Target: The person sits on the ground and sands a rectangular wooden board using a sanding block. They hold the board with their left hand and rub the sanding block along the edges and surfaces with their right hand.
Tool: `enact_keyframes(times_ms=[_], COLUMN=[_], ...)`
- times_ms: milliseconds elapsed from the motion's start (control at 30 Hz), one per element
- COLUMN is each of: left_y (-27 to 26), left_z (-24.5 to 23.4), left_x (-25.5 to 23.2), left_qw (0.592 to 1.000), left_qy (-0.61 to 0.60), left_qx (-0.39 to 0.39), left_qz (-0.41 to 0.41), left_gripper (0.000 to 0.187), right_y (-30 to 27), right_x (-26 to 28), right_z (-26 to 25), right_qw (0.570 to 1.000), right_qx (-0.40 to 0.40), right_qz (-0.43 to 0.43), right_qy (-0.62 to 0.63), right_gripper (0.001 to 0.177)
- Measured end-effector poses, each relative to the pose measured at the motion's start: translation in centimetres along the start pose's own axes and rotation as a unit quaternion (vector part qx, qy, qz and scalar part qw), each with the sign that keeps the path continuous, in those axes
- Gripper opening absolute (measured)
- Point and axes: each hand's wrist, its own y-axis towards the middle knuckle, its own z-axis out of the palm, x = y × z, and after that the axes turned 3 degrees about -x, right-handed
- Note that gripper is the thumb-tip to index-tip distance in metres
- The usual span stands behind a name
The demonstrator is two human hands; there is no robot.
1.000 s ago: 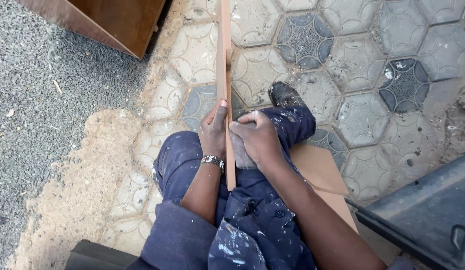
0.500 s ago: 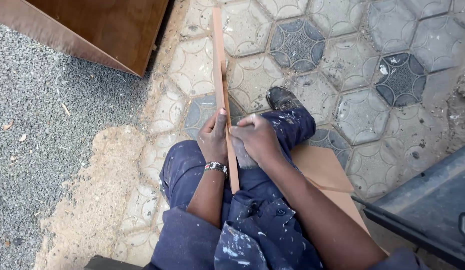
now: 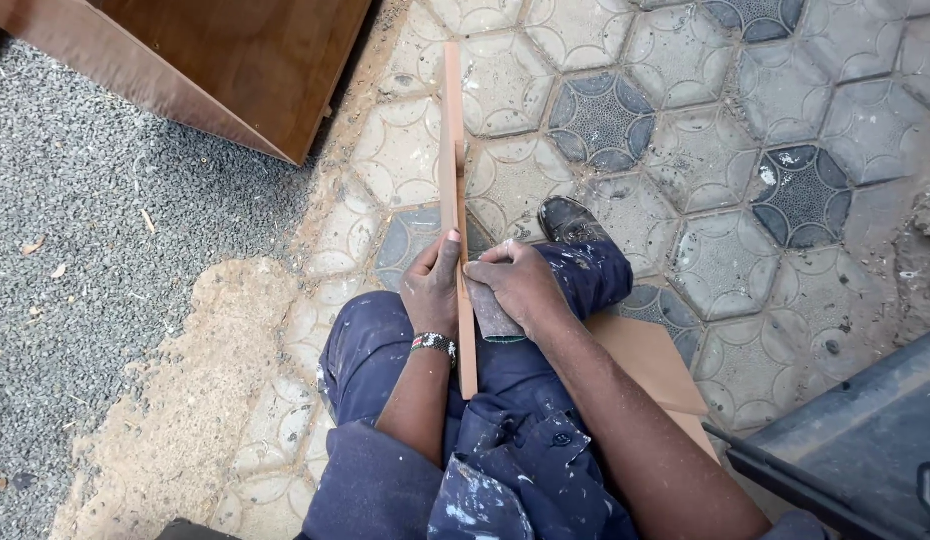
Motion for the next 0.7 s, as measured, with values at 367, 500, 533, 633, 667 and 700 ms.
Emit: enact_keyframes(times_ms=[367, 500, 533, 633, 667, 700], left_y=[-0.5, -0.7, -0.7, 0.0, -0.2, -0.3], left_z=[-0.1, 0.3, 0.2, 0.0, 0.0, -0.1], left_x=[-0.5, -0.3, -0.2, -0.4, -0.1, 0.1], left_qw=[0.998, 0.998, 0.998, 0.998, 0.998, 0.999], left_qy=[0.06, 0.063, 0.065, 0.065, 0.059, 0.053], left_qx=[0.009, 0.001, 0.003, 0.007, 0.007, 0.006], left_qz=[0.001, -0.004, -0.007, 0.004, 0.003, 0.002], left_gripper=[0.039, 0.04, 0.04, 0.044, 0.045, 0.046], right_y=[-1.5, -1.7, -0.5, 1.0, -0.5, -2.0], right_x=[-0.6, -1.5, -1.9, -1.6, -1.2, -0.7], right_z=[-0.6, -0.8, -0.1, 0.8, 0.3, -0.2], right_qw=[1.0, 0.999, 0.999, 0.999, 1.0, 1.0], right_qx=[-0.007, -0.015, -0.016, -0.019, -0.014, -0.008], right_qz=[-0.023, -0.03, -0.026, -0.032, -0.024, -0.015], right_qy=[-0.01, -0.02, -0.019, -0.012, 0.005, 0.022], right_gripper=[0.043, 0.044, 0.044, 0.041, 0.041, 0.041])
